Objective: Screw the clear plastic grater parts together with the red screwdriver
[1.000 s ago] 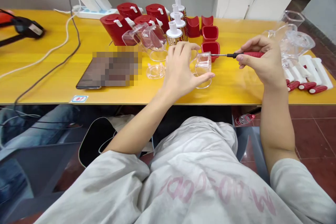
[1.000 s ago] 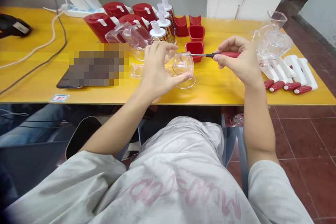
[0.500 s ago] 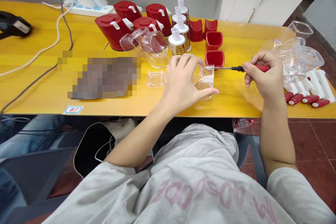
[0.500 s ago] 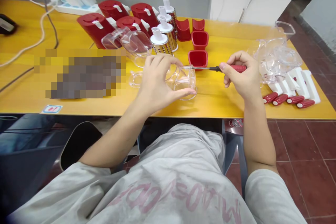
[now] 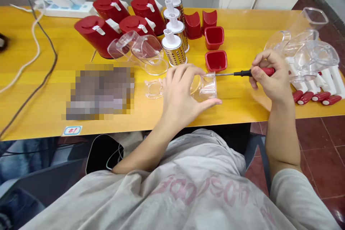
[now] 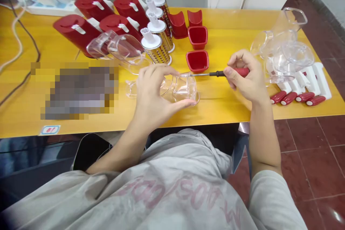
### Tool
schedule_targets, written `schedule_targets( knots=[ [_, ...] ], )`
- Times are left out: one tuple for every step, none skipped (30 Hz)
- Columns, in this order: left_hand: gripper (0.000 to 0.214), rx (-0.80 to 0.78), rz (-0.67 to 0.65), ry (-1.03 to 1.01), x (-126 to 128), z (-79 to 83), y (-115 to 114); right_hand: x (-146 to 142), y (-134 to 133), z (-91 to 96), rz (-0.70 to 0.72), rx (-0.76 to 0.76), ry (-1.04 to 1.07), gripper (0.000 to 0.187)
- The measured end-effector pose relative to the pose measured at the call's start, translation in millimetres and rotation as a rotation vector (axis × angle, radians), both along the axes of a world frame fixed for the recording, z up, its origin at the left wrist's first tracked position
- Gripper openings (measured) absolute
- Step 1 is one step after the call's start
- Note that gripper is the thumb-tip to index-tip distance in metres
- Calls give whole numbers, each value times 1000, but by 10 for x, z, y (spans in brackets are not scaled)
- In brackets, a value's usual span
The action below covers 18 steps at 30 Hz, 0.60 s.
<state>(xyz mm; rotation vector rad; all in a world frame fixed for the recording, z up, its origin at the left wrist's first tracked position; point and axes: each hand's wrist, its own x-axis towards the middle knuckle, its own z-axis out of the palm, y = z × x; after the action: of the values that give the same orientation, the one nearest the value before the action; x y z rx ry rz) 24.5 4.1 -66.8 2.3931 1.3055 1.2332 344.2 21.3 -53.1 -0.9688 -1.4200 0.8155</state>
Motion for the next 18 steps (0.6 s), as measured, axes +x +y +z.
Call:
schedule_targets(
  knots=[
    [93,-1,-9,-10,-24,6,-7,-17,-21,6,2,-29,21,56],
    [92,0,-22,-22,-49,15,-13,-33,-44,9,9,-60,44,54],
    [89,0,-35,-28,-73,25,-17,-48,-66,9,13,-72,77,53],
    [86,-6,-43,-22,-95,36,-21,-62,-87,7,23,-89,99,52],
    [84,-10,-45,-14,-112,46,-23,-74,-104,3,32,-103,121,48],
    [82,-17,-44,-1,-125,52,-24,-83,-117,-2,25,-118,146,45],
    [83,-19,-40,4,-134,54,-25,-90,-124,-8,0,-128,177,43],
    [85,-17,-32,3,-141,52,-24,-95,-126,-12,-10,-144,188,43],
    [86,-14,-26,-1,-146,44,-24,-99,-125,-15,-20,-155,188,43],
    [87,-1,-23,-8,-152,33,-23,-102,-122,-16,-36,-166,181,42],
    [86,14,-24,-12,-159,21,-22,-106,-120,-14,-53,-176,172,42],
    [84,25,-23,-11,-167,8,-22,-111,-121,-9,-63,-182,156,42],
    [83,29,-19,-8,-175,-3,-21,-116,-126,-3,-79,-185,141,41],
    [83,14,-11,0,-183,-9,-21,-120,-134,4,-90,-193,116,40],
    [84,-19,2,11,-189,-9,-21,-121,-147,10,-103,-204,96,38],
    [85,-64,24,24,-193,-5,-21,-118,-160,16,-120,-203,86,36],
    [85,-114,48,37,-194,5,-21,-111,-173,19,-139,-197,80,34],
    [84,-155,66,46,-193,19,-20,-98,-182,20,-129,-206,75,32]
  ],
)
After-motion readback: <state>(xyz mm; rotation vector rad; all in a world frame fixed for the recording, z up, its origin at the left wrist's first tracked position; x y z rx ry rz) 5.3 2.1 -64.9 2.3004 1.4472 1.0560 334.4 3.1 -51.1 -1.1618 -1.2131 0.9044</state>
